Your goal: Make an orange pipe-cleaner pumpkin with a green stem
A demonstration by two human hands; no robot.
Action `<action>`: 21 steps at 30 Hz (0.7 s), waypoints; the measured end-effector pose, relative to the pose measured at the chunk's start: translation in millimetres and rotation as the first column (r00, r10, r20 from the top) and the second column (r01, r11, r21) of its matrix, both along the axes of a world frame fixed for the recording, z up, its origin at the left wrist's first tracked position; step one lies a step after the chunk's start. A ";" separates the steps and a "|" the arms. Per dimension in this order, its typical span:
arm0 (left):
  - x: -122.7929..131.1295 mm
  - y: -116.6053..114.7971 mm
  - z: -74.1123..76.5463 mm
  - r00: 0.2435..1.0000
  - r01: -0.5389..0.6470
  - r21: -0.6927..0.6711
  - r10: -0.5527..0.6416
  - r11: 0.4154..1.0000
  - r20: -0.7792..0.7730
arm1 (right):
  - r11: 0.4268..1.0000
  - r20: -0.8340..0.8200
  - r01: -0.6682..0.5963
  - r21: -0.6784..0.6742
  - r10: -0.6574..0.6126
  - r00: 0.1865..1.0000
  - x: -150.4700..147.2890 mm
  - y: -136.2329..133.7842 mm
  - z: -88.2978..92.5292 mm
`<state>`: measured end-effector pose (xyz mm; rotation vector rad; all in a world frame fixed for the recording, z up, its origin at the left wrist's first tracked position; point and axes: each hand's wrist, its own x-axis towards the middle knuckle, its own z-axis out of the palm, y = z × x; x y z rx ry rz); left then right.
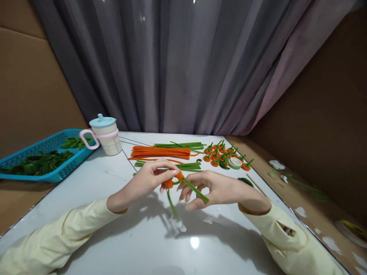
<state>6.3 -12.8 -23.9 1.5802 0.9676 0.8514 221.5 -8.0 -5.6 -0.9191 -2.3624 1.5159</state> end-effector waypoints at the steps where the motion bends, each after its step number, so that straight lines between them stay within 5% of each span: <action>1: -0.2 -1.1 -0.3 0.999 -0.008 0.057 0.010 0.998 -0.035 | 0.999 -0.014 -0.015 -0.034 0.014 1.000 2.1 0.5 2.2; 6: 1.0 -5.0 -3.6 0.990 -0.050 0.370 0.096 0.928 -0.106 | 0.922 -0.207 -0.174 -0.346 0.106 0.973 7.3 6.5 1.2; 9: -0.2 -5.3 -1.7 0.988 -0.041 0.439 0.100 0.897 -0.114 | 0.922 -0.260 -0.113 -0.370 0.014 0.965 4.1 9.8 -5.1; 14: -9.2 3.5 11.3 0.987 0.085 0.078 -0.074 0.993 -0.143 | 0.930 -0.248 -0.027 -0.366 -0.069 0.966 1.1 10.4 -8.7; 18: -15.3 11.1 17.1 0.923 0.330 -0.193 -0.359 0.924 -0.138 | 0.950 -0.251 0.009 -0.313 -0.092 0.964 4.8 9.9 -5.6; 21: -16.4 11.7 17.5 0.909 0.359 -0.254 -0.398 0.898 -0.124 | 0.963 -0.215 0.037 -0.266 -0.097 0.972 7.4 9.4 -3.3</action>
